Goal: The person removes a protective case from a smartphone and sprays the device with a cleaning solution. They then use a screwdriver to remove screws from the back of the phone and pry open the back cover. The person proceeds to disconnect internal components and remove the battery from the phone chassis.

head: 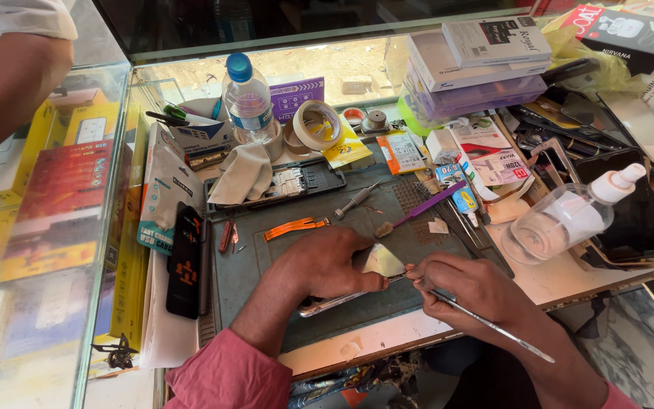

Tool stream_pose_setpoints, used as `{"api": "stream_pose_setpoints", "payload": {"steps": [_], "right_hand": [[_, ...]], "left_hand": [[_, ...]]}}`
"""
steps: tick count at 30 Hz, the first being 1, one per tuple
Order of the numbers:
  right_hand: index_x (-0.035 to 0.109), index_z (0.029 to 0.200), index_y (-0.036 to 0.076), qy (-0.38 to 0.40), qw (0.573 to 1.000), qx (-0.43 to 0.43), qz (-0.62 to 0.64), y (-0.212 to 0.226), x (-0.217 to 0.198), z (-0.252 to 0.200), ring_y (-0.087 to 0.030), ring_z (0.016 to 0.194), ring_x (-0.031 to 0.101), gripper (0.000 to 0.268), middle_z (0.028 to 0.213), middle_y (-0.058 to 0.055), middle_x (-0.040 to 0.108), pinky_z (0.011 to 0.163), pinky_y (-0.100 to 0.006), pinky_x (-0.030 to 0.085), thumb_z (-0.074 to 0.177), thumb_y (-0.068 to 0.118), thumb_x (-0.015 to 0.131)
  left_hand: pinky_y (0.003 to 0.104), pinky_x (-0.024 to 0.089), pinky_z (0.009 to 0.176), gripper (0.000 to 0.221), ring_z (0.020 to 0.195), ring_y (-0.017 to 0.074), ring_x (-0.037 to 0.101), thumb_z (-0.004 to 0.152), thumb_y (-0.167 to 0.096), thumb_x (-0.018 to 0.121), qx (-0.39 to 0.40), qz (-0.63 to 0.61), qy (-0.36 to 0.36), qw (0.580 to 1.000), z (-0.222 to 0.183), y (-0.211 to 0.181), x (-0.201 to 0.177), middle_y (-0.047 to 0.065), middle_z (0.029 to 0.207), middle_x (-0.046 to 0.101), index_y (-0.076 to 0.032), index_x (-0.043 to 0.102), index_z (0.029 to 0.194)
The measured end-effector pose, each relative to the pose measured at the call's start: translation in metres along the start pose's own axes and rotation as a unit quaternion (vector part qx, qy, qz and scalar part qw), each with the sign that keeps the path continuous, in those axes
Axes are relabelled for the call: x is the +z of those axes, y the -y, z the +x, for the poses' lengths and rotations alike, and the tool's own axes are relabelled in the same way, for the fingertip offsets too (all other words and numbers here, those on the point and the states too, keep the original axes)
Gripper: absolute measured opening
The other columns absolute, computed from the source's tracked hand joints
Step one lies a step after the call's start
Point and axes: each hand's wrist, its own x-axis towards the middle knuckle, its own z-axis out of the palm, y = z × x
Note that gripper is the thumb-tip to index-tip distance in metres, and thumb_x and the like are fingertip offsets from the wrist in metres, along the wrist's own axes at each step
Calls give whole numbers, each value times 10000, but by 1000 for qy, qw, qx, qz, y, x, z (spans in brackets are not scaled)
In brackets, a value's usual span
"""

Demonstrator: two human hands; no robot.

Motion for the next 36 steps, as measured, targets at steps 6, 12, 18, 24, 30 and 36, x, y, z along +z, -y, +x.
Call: {"api": "stream_pose_setpoints", "payload": {"steps": [6, 12, 18, 24, 30, 36], "right_hand": [[663, 928, -13, -32, 994, -85, -63, -1, 4, -6, -255, 918, 766, 184, 1034, -114, 732, 716, -345, 622, 820, 94, 766], [650, 837, 21, -136, 981, -126, -59, -7, 26, -15, -223, 981, 783, 126, 1024, -95, 734, 770, -308, 655, 844, 15, 776], [646, 806, -1, -209, 964, -144, -84, -6, 42, -16, -268, 1086, 757, 136, 1087, -139, 733, 852, -330, 601, 841, -41, 771], [671, 826, -18, -239, 956, -142, -93, -8, 56, -16, -292, 1105, 743, 111, 1122, -173, 735, 844, -329, 600, 828, -49, 777], [672, 879, 5, -235, 966, -106, -20, -16, 56, -18, -250, 1107, 761, 132, 1100, -142, 754, 867, -320, 606, 836, -23, 793], [668, 891, 21, -152, 979, -58, 119, -34, 29, -17, -248, 1079, 785, 118, 1073, -141, 780, 903, -344, 645, 831, -14, 764]], "left_hand": [[474, 562, 764, 661, 811, 374, 728, 713, -593, 682, -16, 4, 8, 1000, 4, 2, 2, 222, 862, 744, -11, 763, 1017], [471, 557, 728, 632, 788, 365, 728, 710, -589, 682, -21, -6, 6, 1000, 5, 4, 2, 207, 845, 744, -30, 768, 992], [492, 509, 649, 591, 690, 355, 677, 719, -592, 681, -36, -12, 5, 999, 6, 3, 0, 196, 735, 700, -11, 727, 818], [503, 509, 651, 605, 681, 366, 672, 739, -593, 665, -49, -19, 14, 999, 6, 4, -1, 209, 734, 700, -1, 721, 851], [462, 561, 753, 622, 797, 352, 732, 738, -588, 655, -30, -22, 22, 999, 7, 6, -3, 208, 880, 757, -45, 773, 1017], [445, 571, 805, 672, 877, 360, 744, 749, -587, 657, -11, -25, 24, 999, 6, 12, -2, 211, 965, 764, -30, 759, 1110]]}}
